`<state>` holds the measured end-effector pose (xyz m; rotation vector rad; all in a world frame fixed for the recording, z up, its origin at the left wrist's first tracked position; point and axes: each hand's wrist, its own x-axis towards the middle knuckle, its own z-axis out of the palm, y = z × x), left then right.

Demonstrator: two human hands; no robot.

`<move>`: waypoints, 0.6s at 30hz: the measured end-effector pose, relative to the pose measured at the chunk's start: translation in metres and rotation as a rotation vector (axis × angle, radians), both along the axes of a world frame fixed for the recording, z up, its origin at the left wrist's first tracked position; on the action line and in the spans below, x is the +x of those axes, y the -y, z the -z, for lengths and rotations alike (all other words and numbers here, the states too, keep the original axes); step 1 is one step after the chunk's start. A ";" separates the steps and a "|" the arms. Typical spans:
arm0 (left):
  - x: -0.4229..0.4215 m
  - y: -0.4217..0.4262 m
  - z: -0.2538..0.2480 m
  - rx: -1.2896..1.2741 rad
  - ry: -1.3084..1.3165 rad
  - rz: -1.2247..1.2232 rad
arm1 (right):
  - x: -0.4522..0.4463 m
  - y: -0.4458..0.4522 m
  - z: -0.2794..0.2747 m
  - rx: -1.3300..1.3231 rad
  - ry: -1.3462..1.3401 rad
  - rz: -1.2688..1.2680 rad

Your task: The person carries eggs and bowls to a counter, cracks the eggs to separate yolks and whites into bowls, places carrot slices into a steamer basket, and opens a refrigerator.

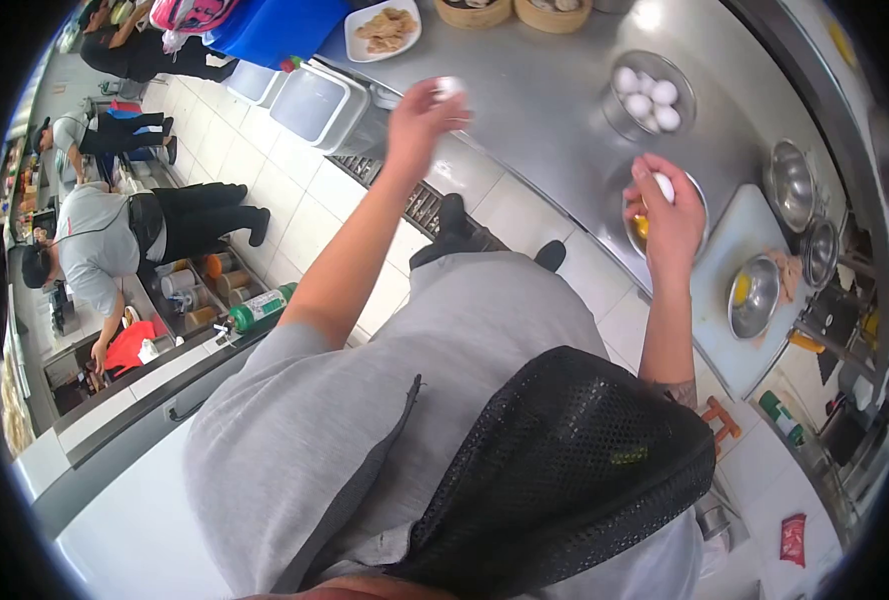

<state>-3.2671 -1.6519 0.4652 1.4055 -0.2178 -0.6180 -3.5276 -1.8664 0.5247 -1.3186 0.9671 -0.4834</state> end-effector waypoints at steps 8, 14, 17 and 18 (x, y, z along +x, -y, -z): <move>0.233 -0.229 0.194 0.196 -0.271 -0.561 | 0.090 -0.085 0.007 0.027 -0.134 -0.075; 0.349 -0.302 0.307 0.343 -0.504 -0.649 | 0.120 -0.132 0.007 -0.055 -0.388 -0.163; 0.363 -0.299 0.309 0.290 -0.564 -0.641 | 0.127 -0.145 0.011 -0.034 -0.457 -0.154; 0.365 -0.299 0.311 0.273 -0.597 -0.609 | 0.131 -0.148 0.011 -0.038 -0.480 -0.157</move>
